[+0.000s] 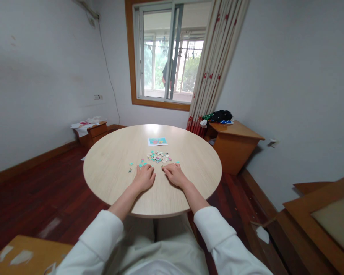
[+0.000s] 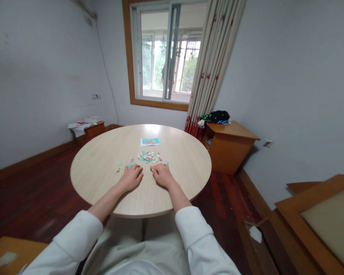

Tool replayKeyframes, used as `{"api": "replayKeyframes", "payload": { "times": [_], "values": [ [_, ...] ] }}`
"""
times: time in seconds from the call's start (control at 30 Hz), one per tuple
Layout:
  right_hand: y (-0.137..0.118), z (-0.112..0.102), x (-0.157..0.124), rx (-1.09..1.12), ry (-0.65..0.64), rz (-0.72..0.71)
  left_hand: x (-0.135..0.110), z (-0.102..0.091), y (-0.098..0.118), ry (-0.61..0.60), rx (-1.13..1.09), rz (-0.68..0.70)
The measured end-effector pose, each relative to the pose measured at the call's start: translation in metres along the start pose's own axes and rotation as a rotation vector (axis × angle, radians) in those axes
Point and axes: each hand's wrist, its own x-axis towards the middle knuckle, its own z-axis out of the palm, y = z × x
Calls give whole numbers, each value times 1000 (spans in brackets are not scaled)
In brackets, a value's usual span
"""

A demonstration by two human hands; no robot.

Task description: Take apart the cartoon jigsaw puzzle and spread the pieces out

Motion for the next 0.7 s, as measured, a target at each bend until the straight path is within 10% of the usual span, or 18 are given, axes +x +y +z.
{"api": "replayKeyframes", "payload": {
  "times": [0.7],
  "values": [
    [2, 1, 1, -99, -55, 50, 0, 0, 0, 1, -9, -12]
  ]
}}
